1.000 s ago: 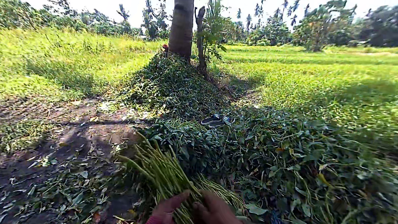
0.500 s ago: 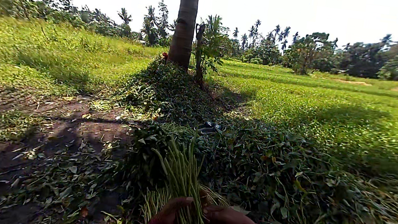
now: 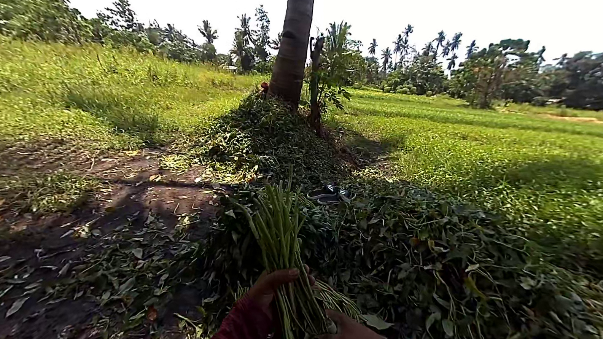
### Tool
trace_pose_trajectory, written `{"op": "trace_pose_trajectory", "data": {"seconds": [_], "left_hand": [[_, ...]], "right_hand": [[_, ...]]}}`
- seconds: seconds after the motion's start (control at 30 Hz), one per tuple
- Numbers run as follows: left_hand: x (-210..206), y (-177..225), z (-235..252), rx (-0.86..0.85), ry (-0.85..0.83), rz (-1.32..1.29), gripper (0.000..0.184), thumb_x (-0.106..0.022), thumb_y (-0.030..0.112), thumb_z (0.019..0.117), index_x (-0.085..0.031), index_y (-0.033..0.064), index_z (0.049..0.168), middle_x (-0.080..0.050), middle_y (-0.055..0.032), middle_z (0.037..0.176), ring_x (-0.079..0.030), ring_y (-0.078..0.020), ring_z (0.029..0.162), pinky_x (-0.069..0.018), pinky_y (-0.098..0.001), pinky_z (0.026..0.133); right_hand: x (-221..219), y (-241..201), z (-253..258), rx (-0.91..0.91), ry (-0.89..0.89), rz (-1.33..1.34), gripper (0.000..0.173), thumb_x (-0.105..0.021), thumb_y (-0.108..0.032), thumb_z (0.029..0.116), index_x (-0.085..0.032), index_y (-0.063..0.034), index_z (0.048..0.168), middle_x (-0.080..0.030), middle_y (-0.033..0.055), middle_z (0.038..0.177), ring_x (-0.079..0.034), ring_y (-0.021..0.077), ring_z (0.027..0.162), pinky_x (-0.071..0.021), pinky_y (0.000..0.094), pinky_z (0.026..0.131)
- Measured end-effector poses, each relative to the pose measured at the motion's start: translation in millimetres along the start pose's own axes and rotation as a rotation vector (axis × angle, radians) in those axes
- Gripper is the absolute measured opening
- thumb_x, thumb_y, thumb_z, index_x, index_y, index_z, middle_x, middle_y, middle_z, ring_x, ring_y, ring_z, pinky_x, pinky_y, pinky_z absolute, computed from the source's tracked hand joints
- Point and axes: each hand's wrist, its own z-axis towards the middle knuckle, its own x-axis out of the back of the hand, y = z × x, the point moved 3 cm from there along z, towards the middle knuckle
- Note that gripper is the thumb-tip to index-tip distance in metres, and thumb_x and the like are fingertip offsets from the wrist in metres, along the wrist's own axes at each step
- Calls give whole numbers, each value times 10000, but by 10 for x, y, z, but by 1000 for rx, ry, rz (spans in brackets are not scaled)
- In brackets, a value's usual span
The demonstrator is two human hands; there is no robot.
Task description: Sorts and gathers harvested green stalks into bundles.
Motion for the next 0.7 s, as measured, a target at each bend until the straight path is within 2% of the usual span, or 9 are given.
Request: {"op": "trace_pose_trajectory", "data": {"seconds": [0.1,0.2,0.27,0.33,0.4,0.47,0.53,0.6,0.7], "left_hand": [[-121,167,54,-49,-24,90,590,-939,96,634,-602,-14,1106,-716,-148,899,-736,-289,819,-606,-539,882],[-275,483,62,-131,89,250,588,-886,47,629,-569,-26,1118,-703,-167,856,-730,-293,780,-619,-509,842],[-329,770,22,-175,134,375,509,-842,24,657,-581,-27,1091,-703,-181,856,-729,-304,779,-623,-502,811],[-399,1068,-74,-217,171,590,424,-793,12,702,-602,-18,1079,-710,-162,855,-725,-276,766,-627,-459,772],[-573,1342,-232,-213,252,984,470,-768,-39,775,-591,2,1209,-724,-152,932,-728,-242,812,-623,-398,767],[-802,1501,-373,-22,299,1569,760,-819,43,826,-443,97,1484,-690,-155,1175,-695,-253,1049,-570,-451,944],[-980,1423,-489,281,196,2071,868,-799,106,853,-326,165,1579,-677,-216,1212,-669,-388,1110,-519,-616,950],[-1126,1179,-721,633,50,2357,801,-742,86,883,-337,199,1565,-700,-203,1118,-680,-433,1034,-521,-653,851],[-1171,780,-1234,1008,-101,2381,360,-671,44,934,-608,40,1288,-677,-206,1076,-676,-415,981,-543,-605,787]], "right_hand": [[84,-121,17,55,45,-188,729,-779,-462,881,-496,-102,1449,-667,92,1261,-663,159,1126,-535,422,1016],[285,-288,-118,8,195,-524,993,-832,-455,824,-312,-153,1614,-459,176,1537,-505,313,1373,-434,562,1119],[414,-415,-282,-20,300,-634,1068,-839,-512,791,-276,-169,1631,-364,161,1613,-436,362,1431,-400,631,1122],[409,-637,-474,112,419,-664,921,-812,-480,835,-388,-153,1584,-414,143,1586,-485,339,1393,-438,599,1104],[226,-880,-588,480,620,-772,587,-717,-436,922,-589,-167,1428,-571,85,1454,-608,238,1270,-552,495,1007],[-117,-1171,-644,827,799,-911,403,-634,-380,980,-646,-199,1340,-606,46,1417,-599,184,1282,-546,431,1028],[-499,-1381,-670,977,821,-1079,457,-600,-398,1014,-570,-192,1420,-510,72,1530,-447,226,1450,-370,501,1199],[-792,-1350,-550,948,717,-1248,691,-621,-516,968,-439,-173,1540,-340,117,1656,-262,300,1556,-184,614,1247],[-1129,-905,-242,884,492,-1227,1083,-849,-571,708,-406,-72,1562,-349,231,1628,-320,404,1519,-187,738,1188]]}}
